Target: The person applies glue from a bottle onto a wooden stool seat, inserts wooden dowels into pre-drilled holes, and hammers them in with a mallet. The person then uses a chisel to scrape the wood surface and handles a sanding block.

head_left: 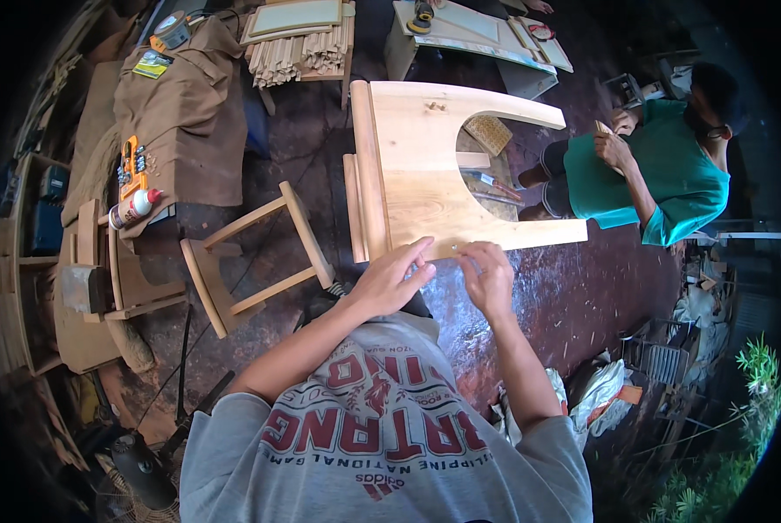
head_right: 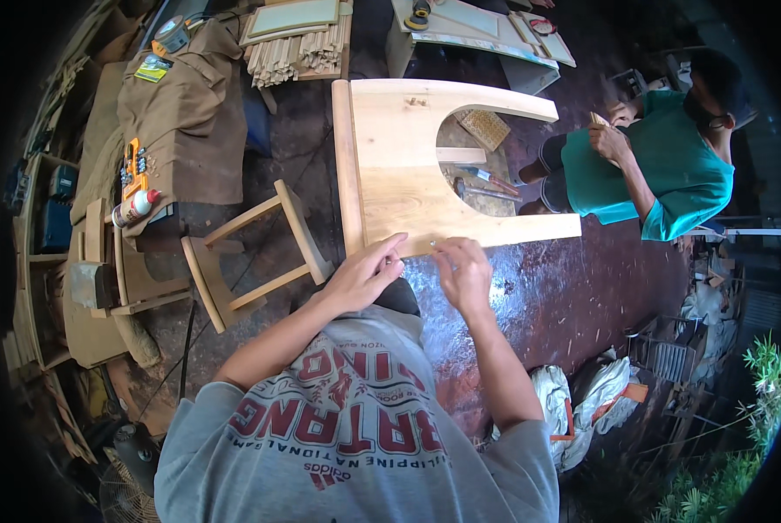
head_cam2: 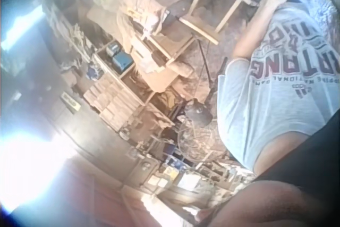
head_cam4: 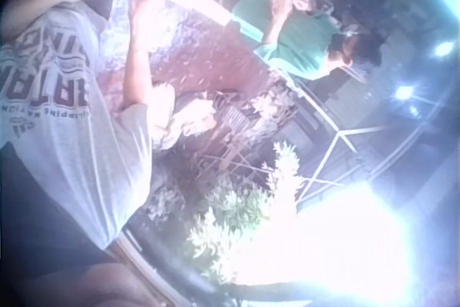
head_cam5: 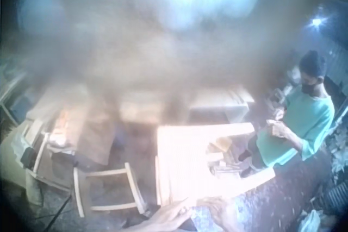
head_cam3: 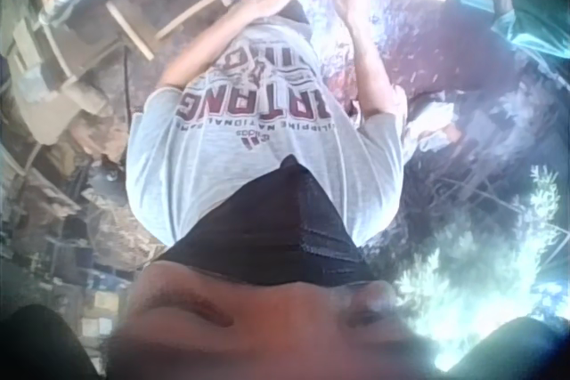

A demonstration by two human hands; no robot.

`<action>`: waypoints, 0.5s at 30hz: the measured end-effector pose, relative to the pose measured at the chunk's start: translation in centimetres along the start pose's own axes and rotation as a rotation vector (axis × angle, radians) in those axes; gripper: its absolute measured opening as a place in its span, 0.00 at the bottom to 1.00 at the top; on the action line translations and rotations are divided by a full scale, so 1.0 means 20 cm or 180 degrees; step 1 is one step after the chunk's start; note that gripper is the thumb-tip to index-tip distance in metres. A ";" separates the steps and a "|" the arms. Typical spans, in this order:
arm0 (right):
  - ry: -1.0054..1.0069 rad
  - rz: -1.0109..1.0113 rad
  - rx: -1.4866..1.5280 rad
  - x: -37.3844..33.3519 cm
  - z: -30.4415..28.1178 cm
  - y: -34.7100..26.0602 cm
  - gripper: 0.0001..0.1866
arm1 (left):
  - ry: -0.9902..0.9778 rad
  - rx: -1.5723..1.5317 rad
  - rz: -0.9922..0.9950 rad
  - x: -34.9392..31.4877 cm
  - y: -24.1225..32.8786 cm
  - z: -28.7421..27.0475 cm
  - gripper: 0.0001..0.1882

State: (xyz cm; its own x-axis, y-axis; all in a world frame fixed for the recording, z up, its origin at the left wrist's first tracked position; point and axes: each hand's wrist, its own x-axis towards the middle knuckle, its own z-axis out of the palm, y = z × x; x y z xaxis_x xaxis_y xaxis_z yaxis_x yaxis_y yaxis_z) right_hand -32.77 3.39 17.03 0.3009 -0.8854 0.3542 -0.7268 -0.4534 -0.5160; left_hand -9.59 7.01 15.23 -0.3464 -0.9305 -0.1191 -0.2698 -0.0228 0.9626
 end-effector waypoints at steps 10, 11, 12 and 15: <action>-0.0421 -0.0707 -0.0331 0.12 0.04 0.12 0.04 | 0.0470 0.0482 0.0518 0.01 -0.06 0.02 0.18; -0.0426 -0.0699 -0.0329 0.12 0.04 0.13 0.04 | 0.0498 0.0487 0.0548 0.01 -0.06 0.02 0.18; -0.0513 -0.0708 -0.0447 0.12 0.04 0.13 0.04 | 0.0524 0.0491 0.0577 0.01 -0.06 0.03 0.18; -0.0652 -0.0793 -0.0586 0.15 0.04 0.13 0.05 | 0.0678 0.0354 0.0586 0.02 -0.06 0.04 0.17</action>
State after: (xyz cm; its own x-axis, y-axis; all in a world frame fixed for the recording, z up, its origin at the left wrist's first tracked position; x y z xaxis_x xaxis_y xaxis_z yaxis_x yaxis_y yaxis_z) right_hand -33.40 -0.49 16.10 0.5865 -0.7607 0.2782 -0.7089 -0.6482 -0.2781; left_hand -10.00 6.98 13.81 -0.2055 -0.9713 0.1199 -0.3207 0.1825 0.9294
